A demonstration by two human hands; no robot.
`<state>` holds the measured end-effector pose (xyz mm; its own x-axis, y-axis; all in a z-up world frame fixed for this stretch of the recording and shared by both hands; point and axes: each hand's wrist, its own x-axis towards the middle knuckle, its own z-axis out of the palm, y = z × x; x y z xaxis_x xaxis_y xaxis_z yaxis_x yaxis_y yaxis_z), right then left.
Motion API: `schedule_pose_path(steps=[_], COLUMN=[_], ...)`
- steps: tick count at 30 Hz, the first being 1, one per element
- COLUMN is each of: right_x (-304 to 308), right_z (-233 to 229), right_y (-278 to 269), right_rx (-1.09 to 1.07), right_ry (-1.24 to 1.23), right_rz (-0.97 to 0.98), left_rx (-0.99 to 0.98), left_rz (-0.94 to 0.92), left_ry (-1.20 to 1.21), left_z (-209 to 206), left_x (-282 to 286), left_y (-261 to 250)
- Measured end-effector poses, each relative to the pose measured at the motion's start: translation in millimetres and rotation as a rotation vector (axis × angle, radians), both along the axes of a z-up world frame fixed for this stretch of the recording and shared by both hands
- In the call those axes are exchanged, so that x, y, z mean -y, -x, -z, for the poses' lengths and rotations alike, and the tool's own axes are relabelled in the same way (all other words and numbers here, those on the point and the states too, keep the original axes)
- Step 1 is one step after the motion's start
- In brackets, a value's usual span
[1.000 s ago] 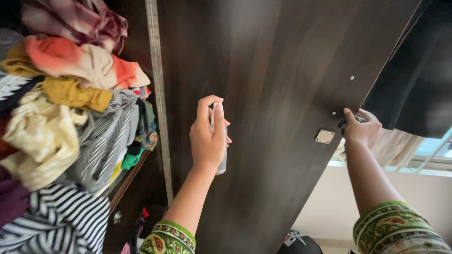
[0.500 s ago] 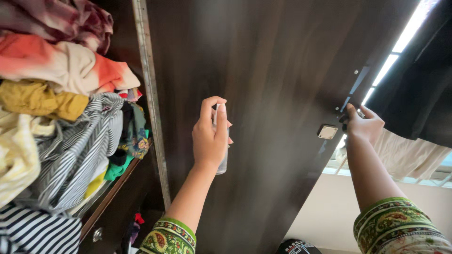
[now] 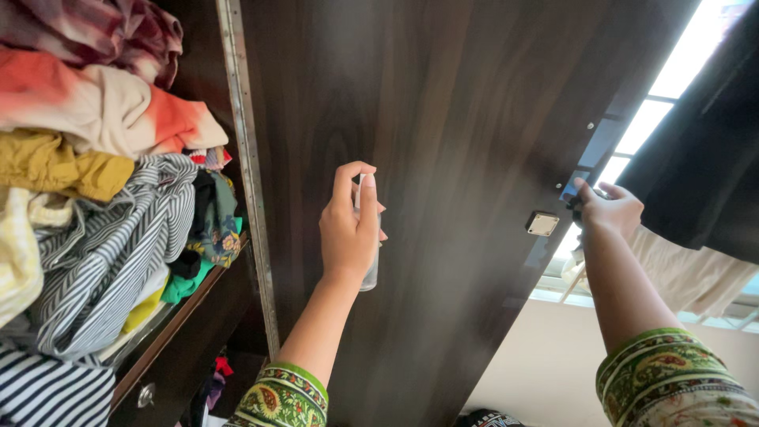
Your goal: The person sprays a cleaning solution onto a dark brown wardrobe door and wipes it with a cloth. They repeatedly spray and wipe different sections of the wardrobe surface.
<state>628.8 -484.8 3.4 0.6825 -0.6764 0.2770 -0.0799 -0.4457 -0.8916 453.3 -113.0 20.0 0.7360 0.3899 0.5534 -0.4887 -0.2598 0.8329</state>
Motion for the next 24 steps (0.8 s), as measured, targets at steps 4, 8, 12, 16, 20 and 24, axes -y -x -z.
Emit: schedule_pose_path(steps=[4, 8, 12, 16, 20, 24], right_x=[1.4, 6.6, 18.4, 29.1, 28.4, 16.4], right_z=[-1.2, 6.5, 20.5, 26.7, 27.7, 29.1], right_y=[-10.0, -29.9, -52.3, -75.7, -92.1, -89.2], right_rx=[-0.048, -0.021, -0.013, -0.003, -0.072, -0.082], right_ry=[-0.01, 0.031, -0.073, -0.15, -0.2, -0.232], right_rz=[0.045, 0.083, 0.04, 0.01, 0.104, 0.126], left_rx=[-0.014, -0.029, -0.002, -0.01, 0.022, -0.002], left_rz=[-0.021, -0.041, -0.056, -0.062, -0.05, -0.033], left_ry=[0.005, 0.006, -0.01, -0.029, -0.044, -0.065], left_z=[1.4, 3.1, 5.0, 2.4, 2.4, -0.6], left_x=[-0.4, -6.1, -13.5, -22.7, -35.1, -47.8], left_y=[2.9, 6.3, 6.3, 0.8, -6.0, -14.9])
